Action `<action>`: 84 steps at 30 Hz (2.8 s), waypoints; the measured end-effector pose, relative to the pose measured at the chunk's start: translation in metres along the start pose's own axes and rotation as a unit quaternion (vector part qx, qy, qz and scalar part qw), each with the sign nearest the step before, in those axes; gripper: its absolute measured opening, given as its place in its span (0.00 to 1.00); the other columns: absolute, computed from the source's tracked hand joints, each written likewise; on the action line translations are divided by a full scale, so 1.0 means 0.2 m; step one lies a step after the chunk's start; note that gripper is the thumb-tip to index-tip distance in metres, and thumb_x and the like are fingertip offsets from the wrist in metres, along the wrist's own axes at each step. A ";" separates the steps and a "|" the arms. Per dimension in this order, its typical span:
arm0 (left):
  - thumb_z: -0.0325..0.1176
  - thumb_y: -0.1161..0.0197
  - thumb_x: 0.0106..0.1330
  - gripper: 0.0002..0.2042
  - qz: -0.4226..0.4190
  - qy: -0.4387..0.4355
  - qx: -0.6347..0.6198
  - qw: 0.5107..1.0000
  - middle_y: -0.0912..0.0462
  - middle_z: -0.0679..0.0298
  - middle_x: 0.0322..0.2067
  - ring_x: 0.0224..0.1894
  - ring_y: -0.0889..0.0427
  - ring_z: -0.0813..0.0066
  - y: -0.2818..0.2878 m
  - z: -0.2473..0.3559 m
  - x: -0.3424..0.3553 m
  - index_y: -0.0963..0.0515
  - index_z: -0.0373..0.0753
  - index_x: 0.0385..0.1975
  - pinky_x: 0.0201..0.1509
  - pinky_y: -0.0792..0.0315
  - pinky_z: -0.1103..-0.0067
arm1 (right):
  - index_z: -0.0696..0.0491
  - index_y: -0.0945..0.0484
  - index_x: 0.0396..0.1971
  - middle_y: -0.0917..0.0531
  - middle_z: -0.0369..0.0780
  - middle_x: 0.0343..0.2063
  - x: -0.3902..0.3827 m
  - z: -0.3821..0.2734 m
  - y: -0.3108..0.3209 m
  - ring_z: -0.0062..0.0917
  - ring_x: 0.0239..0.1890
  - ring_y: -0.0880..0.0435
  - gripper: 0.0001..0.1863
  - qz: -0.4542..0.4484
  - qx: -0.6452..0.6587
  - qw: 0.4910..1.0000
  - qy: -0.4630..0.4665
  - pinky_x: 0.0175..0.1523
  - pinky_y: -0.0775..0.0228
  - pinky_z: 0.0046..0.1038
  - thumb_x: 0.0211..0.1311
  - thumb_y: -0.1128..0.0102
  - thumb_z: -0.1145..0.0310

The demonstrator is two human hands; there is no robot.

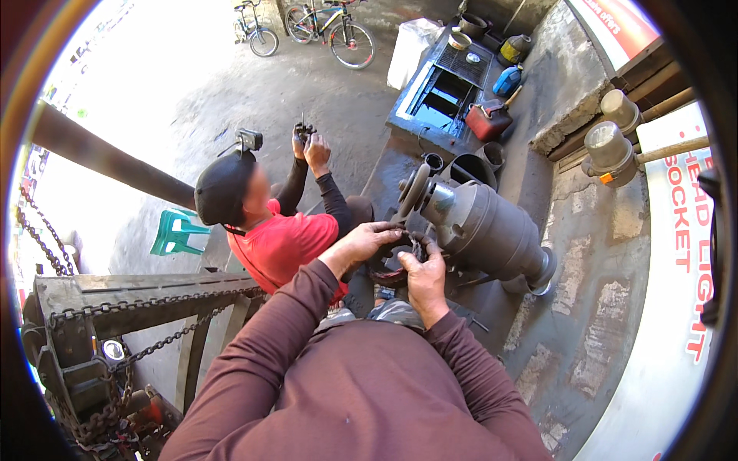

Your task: The person uses a screwdriver to pry and remove a small metal ring from a cylindrical mechanical part on a workbench. They then walk to a bench grinder and grind the edges of the ring, before returning to the workbench to place the ring and part down.

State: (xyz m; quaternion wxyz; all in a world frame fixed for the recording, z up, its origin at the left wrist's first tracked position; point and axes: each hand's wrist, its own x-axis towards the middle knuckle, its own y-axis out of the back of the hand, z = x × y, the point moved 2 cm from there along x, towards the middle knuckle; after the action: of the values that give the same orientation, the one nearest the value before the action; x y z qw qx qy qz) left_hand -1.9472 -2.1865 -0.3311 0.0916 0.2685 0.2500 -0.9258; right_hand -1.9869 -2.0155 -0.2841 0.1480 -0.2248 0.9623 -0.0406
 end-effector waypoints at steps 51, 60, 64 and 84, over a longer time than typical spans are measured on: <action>0.38 0.28 0.75 0.19 0.108 -0.016 0.035 0.993 0.08 0.59 0.46 0.44 0.10 0.73 -0.02 0.10 0.07 0.13 0.29 0.56 0.52 0.18 0.75 | 0.59 0.22 0.61 0.15 0.39 0.51 0.15 0.07 -0.02 0.28 0.51 0.14 0.22 0.005 0.187 0.977 -0.102 0.57 0.18 0.31 0.66 0.35 0.80; 0.39 0.27 0.74 0.19 0.119 -0.002 0.034 0.992 0.08 0.59 0.46 0.44 0.11 0.74 -0.04 0.11 0.04 0.13 0.30 0.56 0.52 0.18 0.77 | 0.59 0.24 0.62 0.16 0.41 0.52 0.15 0.07 -0.02 0.31 0.52 0.14 0.22 0.002 0.196 0.976 -0.095 0.59 0.17 0.34 0.68 0.39 0.81; 0.38 0.27 0.74 0.18 0.119 0.001 0.042 0.992 0.08 0.59 0.46 0.44 0.11 0.74 -0.03 0.10 0.05 0.13 0.30 0.56 0.51 0.18 0.77 | 0.59 0.23 0.62 0.15 0.41 0.53 0.14 0.08 -0.01 0.29 0.52 0.14 0.23 0.004 0.196 0.975 -0.103 0.58 0.18 0.31 0.67 0.38 0.82; 0.30 0.30 0.75 0.14 0.138 0.001 0.037 0.990 0.08 0.54 0.45 0.41 0.09 0.68 -0.07 0.14 0.03 0.13 0.27 0.52 0.48 0.15 0.74 | 0.58 0.22 0.60 0.15 0.38 0.50 0.13 0.06 -0.01 0.26 0.49 0.15 0.21 0.013 0.196 0.972 -0.131 0.52 0.17 0.31 0.67 0.37 0.80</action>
State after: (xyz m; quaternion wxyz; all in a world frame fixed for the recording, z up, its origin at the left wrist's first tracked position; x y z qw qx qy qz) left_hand -1.9688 -2.1889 -0.3078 0.2083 0.3041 0.1761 -0.9127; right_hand -2.0041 -2.0287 -0.3013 0.3141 -0.1817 0.9109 -0.1966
